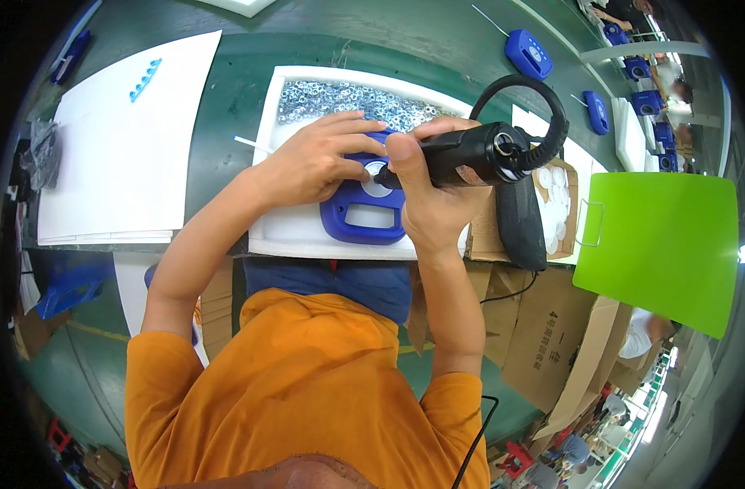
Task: Assembling internal components into a blue plastic electronic device housing and securing them using an electric screwdriver.
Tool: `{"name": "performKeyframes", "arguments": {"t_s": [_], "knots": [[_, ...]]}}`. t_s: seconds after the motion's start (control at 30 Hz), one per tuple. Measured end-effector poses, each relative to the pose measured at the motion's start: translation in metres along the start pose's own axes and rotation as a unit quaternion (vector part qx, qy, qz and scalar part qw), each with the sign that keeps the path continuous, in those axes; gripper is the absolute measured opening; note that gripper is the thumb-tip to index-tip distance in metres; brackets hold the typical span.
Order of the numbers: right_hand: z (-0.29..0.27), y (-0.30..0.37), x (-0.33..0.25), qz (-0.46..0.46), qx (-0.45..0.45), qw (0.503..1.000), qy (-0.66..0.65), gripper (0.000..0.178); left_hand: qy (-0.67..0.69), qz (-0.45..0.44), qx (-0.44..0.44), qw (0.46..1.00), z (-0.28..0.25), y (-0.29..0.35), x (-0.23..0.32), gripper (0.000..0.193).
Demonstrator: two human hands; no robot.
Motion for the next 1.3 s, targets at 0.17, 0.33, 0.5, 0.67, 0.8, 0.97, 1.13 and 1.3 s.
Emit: {"name": "performKeyframes", "arguments": {"t_s": [0.17,0.33,0.5,0.67,0.8,0.97,1.13,1.3], "knots": [[0.009,-0.006,-0.001,0.001,-0.039,0.999,-0.016,0.026,0.001,-0.003,-0.002,1.000,0.000,0.000,0.000,0.029],[0.012,-0.007,-0.003,0.006,-0.043,0.999,-0.016,0.025,-0.009,-0.005,0.008,1.000,-0.004,-0.002,0.003,0.019],[0.010,-0.009,0.001,0.010,-0.048,0.998,-0.027,0.025,-0.002,-0.002,0.006,1.000,-0.002,-0.001,0.000,0.024],[0.007,-0.006,-0.001,0.024,-0.020,0.999,-0.026,0.029,0.003,0.002,0.004,1.000,0.000,-0.001,0.000,0.030],[0.006,-0.007,0.005,0.015,-0.051,0.998,-0.025,0.033,-0.013,-0.003,0.009,1.000,-0.003,-0.004,0.003,0.018],[0.010,-0.007,0.001,0.002,-0.066,0.997,-0.044,0.033,-0.009,-0.006,0.009,1.000,-0.005,-0.002,0.002,0.018],[0.007,-0.007,0.003,0.002,-0.068,0.996,-0.053,0.034,-0.004,-0.005,-0.007,1.000,-0.001,0.001,-0.003,0.031],[-0.007,-0.007,0.010,0.006,-0.035,0.999,-0.030,0.036,-0.024,-0.008,-0.001,1.000,-0.003,-0.006,0.004,0.018]]}}
Point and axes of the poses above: each hand's wrist, its own y-axis away from the middle knuckle, its own z-axis out of the palm, x = y × z, the point moved 9 cm from there along -y, towards the middle knuckle, and after that the axes turned 15 degrees about y, right-handed, at the moved point
